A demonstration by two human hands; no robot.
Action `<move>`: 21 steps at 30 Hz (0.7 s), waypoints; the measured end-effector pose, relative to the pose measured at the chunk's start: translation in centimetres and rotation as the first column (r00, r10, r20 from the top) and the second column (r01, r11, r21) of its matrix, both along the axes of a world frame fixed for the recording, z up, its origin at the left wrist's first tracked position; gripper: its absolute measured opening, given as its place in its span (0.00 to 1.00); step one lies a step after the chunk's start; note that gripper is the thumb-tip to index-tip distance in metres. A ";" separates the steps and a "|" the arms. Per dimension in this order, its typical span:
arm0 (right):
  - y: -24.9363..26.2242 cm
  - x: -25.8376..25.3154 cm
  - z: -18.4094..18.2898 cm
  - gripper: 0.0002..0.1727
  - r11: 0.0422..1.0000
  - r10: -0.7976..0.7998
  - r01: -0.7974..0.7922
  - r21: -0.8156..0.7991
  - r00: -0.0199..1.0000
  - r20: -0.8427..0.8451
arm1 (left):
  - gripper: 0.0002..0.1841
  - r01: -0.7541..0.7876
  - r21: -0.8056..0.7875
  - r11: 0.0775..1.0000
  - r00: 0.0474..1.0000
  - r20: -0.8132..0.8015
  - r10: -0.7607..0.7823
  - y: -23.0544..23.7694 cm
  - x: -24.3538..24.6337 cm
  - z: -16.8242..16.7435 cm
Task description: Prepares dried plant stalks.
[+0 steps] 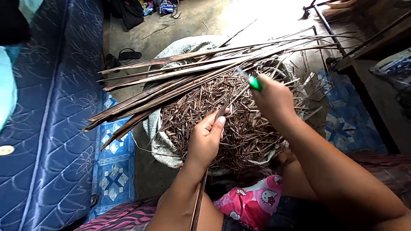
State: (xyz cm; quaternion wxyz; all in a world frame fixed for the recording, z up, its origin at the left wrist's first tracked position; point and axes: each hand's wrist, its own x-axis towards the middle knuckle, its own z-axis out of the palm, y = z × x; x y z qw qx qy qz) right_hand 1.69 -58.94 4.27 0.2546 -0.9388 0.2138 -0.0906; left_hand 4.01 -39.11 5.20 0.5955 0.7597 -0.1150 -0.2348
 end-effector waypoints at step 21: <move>6.3 -3.1 0.3 0.07 0.951 0.307 -0.299 0.079 0.942 -0.137 | 0.22 -0.171 0.550 0.818 0.869 0.475 -0.138 -0.7 -1.1 -0.6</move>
